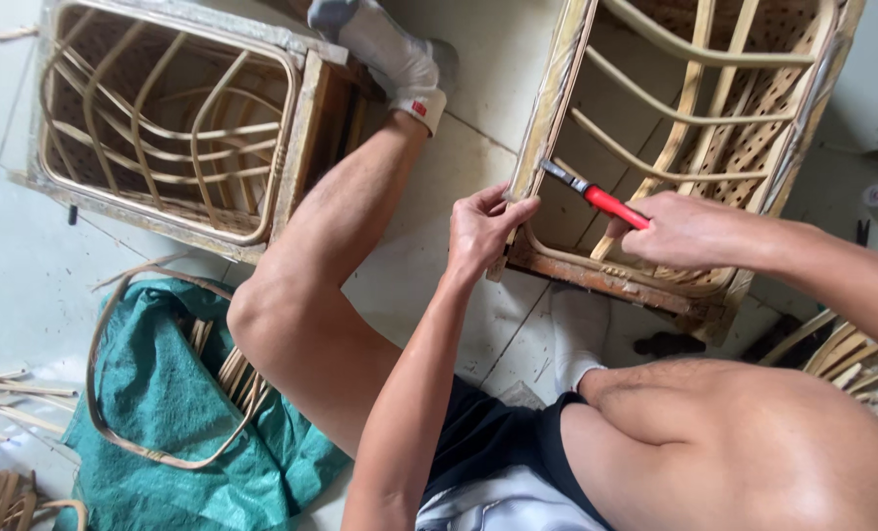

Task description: The person assembles a rectangular woven basket by fitting bamboo strips into a wooden frame. They use a hammer to secure the strips, pliers to adjust them, and apply glue to the joints. The person works on the basket while sitting on the floor.

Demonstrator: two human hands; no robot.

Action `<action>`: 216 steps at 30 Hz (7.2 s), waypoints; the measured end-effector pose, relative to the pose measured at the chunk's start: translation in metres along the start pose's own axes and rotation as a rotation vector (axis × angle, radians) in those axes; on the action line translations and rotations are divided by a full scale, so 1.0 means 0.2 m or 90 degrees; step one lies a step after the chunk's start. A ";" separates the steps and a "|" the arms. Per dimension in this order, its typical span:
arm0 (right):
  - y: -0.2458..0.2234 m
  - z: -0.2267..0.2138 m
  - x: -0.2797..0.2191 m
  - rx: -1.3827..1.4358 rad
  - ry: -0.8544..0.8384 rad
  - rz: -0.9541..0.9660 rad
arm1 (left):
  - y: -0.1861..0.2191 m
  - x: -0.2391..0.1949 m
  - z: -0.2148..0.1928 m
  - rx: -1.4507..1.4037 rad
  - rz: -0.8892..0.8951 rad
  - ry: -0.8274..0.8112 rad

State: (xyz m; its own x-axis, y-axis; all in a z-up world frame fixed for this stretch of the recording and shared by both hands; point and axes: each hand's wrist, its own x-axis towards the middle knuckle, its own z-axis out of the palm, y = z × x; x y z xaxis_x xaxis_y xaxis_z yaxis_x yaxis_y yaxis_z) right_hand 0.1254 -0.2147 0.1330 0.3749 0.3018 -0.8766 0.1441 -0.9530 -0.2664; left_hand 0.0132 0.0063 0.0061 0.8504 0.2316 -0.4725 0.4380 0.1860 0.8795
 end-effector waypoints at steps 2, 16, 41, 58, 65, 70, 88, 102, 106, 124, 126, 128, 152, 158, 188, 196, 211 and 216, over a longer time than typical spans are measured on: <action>0.06 -0.03 0.01 -0.014 -0.012 0.013 | 0.04 0.04 -0.02 0.024 0.009 -0.030; 0.12 -0.34 0.27 -0.059 0.026 0.015 | 0.26 0.29 0.10 0.283 0.076 0.023; 0.11 -0.12 0.15 -0.086 0.035 -0.003 | -0.14 -0.08 0.00 -0.096 0.043 -0.021; -0.07 0.04 -0.18 -0.162 -0.091 0.063 | -0.13 -0.41 0.17 -0.089 0.115 0.200; -0.20 0.02 -0.22 -0.219 -0.071 0.049 | -0.06 -0.42 0.19 0.209 0.001 0.286; -0.17 0.05 -0.17 -0.290 -0.015 -0.023 | -0.11 -0.40 0.20 0.142 0.015 0.292; 0.86 0.91 -0.46 0.429 0.567 -0.014 | -0.02 -0.43 0.10 0.755 0.625 -0.044; 0.73 1.28 -0.13 0.384 0.925 -0.034 | 0.06 -0.29 0.23 0.770 0.646 -0.141; 0.89 1.22 -0.04 0.360 0.863 0.046 | 0.07 -0.27 0.35 0.787 0.617 -0.110; 1.68 0.76 0.38 0.343 0.978 0.056 | 0.68 1.17 0.57 0.836 0.617 0.091; 1.66 0.75 0.38 0.363 0.986 0.065 | 0.76 1.41 0.57 0.927 0.654 0.088; 1.65 0.78 0.34 0.327 0.984 0.084 | 0.73 1.50 0.60 0.979 0.561 0.037; 1.28 1.64 0.19 0.361 0.652 0.350 | 0.38 0.60 0.10 0.898 0.317 0.186; 1.25 1.67 0.19 0.216 0.741 0.295 | 0.35 0.35 0.03 0.832 0.180 0.169; 0.69 0.75 -0.62 0.536 0.602 -0.006 | 0.30 0.11 -0.11 0.413 0.139 0.049; 0.26 -0.09 0.00 0.362 0.552 -0.253 | 0.30 0.51 0.10 0.495 0.080 0.224; 0.18 -0.25 0.27 0.161 0.605 -0.415 | 0.30 0.49 0.10 0.523 0.117 0.220; 0.18 -0.23 0.28 0.192 0.475 -0.229 | 0.30 0.51 0.11 0.511 0.149 0.226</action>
State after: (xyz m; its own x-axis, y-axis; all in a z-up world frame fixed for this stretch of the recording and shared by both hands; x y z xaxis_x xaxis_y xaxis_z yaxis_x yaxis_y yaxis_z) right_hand 0.1934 -0.2310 0.0918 0.8692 0.4229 -0.2562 0.1602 -0.7311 -0.6632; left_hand 0.1320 0.0206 0.0126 0.8620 0.4846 -0.1491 0.4492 -0.5938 0.6675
